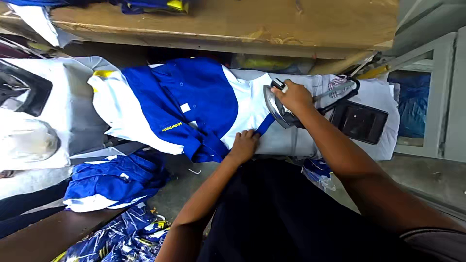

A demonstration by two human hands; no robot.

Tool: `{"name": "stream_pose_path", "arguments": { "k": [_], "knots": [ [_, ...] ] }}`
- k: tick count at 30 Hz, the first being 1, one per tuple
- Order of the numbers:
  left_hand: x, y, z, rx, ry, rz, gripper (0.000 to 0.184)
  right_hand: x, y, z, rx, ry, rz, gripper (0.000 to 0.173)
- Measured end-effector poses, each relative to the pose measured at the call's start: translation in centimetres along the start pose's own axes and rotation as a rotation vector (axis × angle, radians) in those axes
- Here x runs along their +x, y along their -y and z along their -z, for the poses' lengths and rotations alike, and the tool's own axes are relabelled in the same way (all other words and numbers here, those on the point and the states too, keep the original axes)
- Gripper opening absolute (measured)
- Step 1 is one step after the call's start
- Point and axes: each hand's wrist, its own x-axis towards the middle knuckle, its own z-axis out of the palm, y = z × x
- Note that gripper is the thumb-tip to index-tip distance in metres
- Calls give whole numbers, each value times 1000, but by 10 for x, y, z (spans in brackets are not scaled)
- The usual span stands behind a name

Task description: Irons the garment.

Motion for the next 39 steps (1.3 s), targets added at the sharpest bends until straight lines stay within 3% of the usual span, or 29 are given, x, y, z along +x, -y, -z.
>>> {"name": "stream_pose_path", "arguments": {
  "k": [4,9,18,23,27,31,35,39],
  "knots": [
    [3,23,20,68,-247,148,37,12,14,1,10,-3,32,62],
    [13,45,39,165,-169,391,37,-2,-6,3,17,42,3,64],
    [13,66,55,27,-116,305,39,-27,6,5,12,69,22,63],
    [17,79,66,51,-30,224,43,-81,19,-33,70,40,1,59],
    [20,86,73,62,11,205,44,-104,26,-67,43,27,-124,59],
    [18,93,75,38,18,153,44,-82,45,-61,82,0,-284,61],
    [20,94,77,71,35,132,45,-46,59,-52,116,-102,-310,62],
    [18,97,76,64,43,107,46,-63,57,-61,142,-95,-300,63]
  ]
}}
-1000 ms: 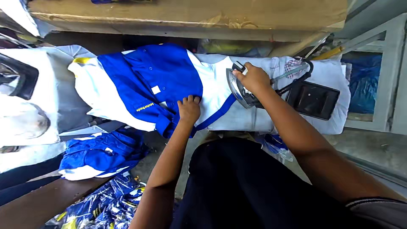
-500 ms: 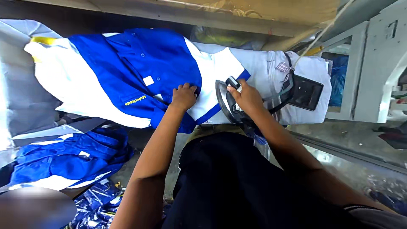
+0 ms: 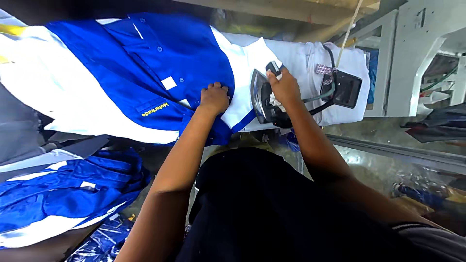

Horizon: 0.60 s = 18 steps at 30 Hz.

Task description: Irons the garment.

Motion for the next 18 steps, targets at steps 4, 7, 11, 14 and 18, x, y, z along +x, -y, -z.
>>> {"name": "stream_pose_path", "arguments": {
  "k": [4,7,11,14,18],
  "knots": [
    [-13,19,6,-118,-101,-41,43,-37,-20,-13,-42,49,24,62],
    [-27,41,17,-223,-242,7,42,-30,-12,-11,-39,40,-2,61],
    [-38,68,29,-332,-380,261,50,-3,13,-6,-17,-5,24,61],
    [-43,80,33,-399,-507,390,61,-9,13,-6,-27,19,55,61],
    [-37,90,26,-564,-632,439,70,-25,-9,-6,-67,102,130,60]
  ]
}}
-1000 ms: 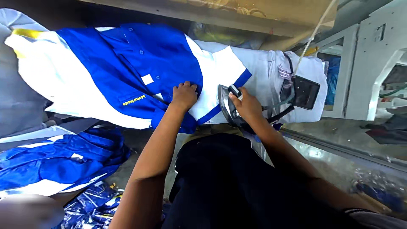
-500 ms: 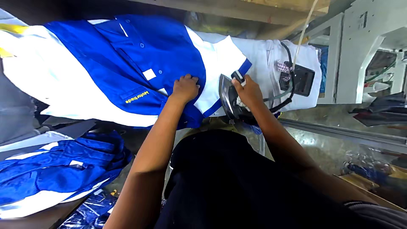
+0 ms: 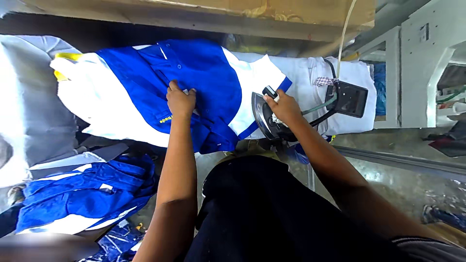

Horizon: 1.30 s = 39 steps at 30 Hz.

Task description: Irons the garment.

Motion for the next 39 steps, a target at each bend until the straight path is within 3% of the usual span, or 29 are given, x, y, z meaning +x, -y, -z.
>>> {"name": "stream_pose_path", "arguments": {
  "k": [4,8,12,16,21,26,33,39],
  "knots": [
    [12,3,-13,-154,-29,-33,73,-2,4,3,-46,24,68,58],
    [16,1,-12,-223,-54,-42,64,13,29,0,-98,19,135,59],
    [25,10,-11,-320,-73,-38,66,34,57,2,-84,13,128,59],
    [20,2,-14,-208,3,-15,77,39,60,6,-75,22,156,58],
    [24,3,-12,-167,-45,0,63,37,51,4,-109,22,161,58],
    [25,3,-3,-216,-63,-5,66,50,73,8,-81,23,160,58],
    [25,3,5,-249,-38,5,65,38,43,9,-135,42,186,57],
    [32,2,-1,-219,-41,14,63,56,70,12,-114,19,191,60]
  ]
}}
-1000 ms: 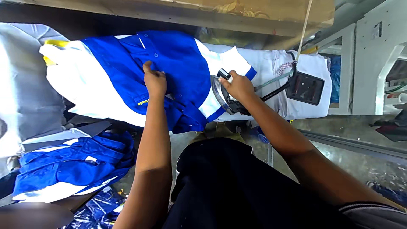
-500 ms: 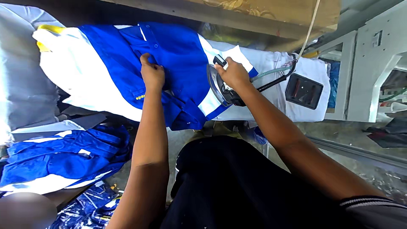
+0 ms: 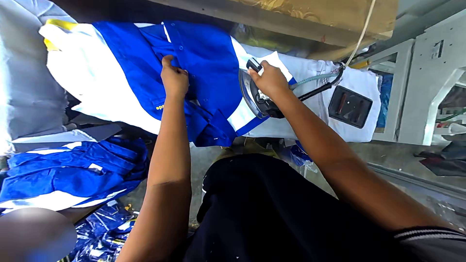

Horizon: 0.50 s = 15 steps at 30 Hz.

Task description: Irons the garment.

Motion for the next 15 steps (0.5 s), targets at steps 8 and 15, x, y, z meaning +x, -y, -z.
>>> {"name": "stream_pose_path", "arguments": {
  "k": [8,15],
  "knots": [
    [-70,13,33,19,-51,-189,62,-44,-52,-8,-82,125,148,55],
    [-210,37,20,17,284,-16,52,-79,-110,-13,-116,116,264,55]
  ]
}}
